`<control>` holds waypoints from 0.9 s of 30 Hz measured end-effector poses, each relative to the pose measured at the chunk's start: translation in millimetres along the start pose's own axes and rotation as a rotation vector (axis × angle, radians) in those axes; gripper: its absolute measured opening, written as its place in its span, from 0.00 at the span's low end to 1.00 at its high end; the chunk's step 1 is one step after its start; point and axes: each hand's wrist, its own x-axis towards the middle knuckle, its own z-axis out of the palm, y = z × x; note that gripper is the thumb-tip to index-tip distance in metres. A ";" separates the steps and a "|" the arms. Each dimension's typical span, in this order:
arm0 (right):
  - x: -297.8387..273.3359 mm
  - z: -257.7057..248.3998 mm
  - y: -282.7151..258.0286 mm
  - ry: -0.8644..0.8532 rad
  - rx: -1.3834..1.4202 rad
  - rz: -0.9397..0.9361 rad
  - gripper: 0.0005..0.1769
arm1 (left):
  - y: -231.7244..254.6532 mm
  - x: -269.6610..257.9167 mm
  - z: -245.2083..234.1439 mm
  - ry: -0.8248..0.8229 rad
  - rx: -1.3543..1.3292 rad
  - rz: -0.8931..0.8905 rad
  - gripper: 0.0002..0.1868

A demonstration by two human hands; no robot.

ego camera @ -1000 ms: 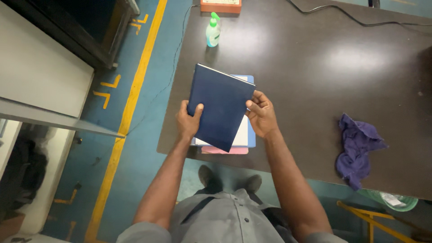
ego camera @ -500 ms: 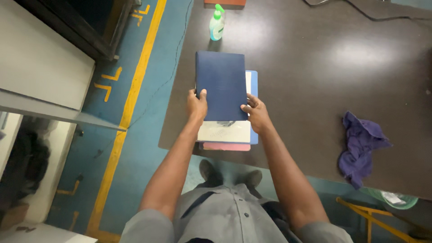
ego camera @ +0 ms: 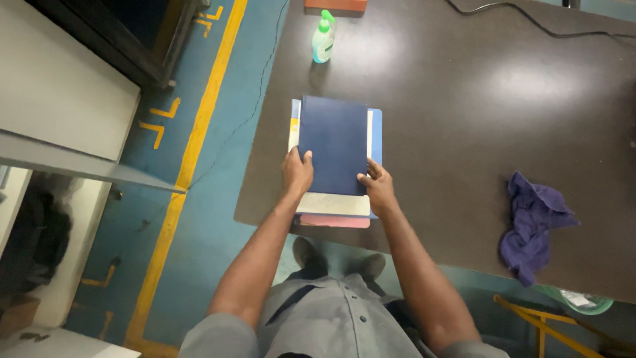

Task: The person retrieves a pink folder from a cabinet and places it on a desk. They then apply liquid from a bottle to a purple cloth and use it to wipe the desk surface and a blue book before organizing the folders on the desk.

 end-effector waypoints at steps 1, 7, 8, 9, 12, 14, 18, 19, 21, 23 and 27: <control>-1.0 -0.7 -0.1 -0.022 0.103 0.000 0.36 | -0.5 1.4 1.9 0.009 -0.003 -0.001 0.25; -0.6 -7.5 -7.1 -0.060 0.541 0.014 0.33 | -1.8 9.9 1.2 -0.139 -0.365 -0.031 0.26; 0.4 -13.1 -9.9 -0.063 0.570 0.006 0.33 | -3.8 10.4 0.4 -0.163 -0.437 -0.031 0.25; 1.7 -19.1 -12.0 -0.066 0.598 -0.002 0.32 | -6.3 10.2 -1.2 -0.186 -0.509 -0.031 0.26; 10.2 -41.2 -11.6 0.078 0.583 0.037 0.32 | 1.8 4.0 -1.1 -0.244 -0.156 -0.057 0.24; 20.4 -59.3 -5.0 0.080 0.624 -0.032 0.31 | 23.5 -8.7 -2.1 -0.255 0.107 -0.052 0.25; 34.3 -98.4 16.1 0.078 0.593 -0.200 0.30 | 77.0 -23.8 -22.0 -0.309 0.329 -0.003 0.33; 32.3 -108.9 20.1 0.083 0.585 -0.205 0.31 | 87.4 -26.2 -25.9 -0.339 0.388 -0.002 0.34; 27.9 -119.3 21.5 0.091 0.575 -0.220 0.31 | 100.7 -30.4 -30.4 -0.355 0.476 0.017 0.42; 18.5 -123.7 21.0 0.170 0.583 -0.158 0.31 | 99.0 -30.0 -27.9 -0.350 0.495 -0.004 0.47; 4.6 -131.3 18.2 0.317 0.535 -0.039 0.32 | 74.8 -22.1 0.2 -0.329 0.346 -0.138 0.48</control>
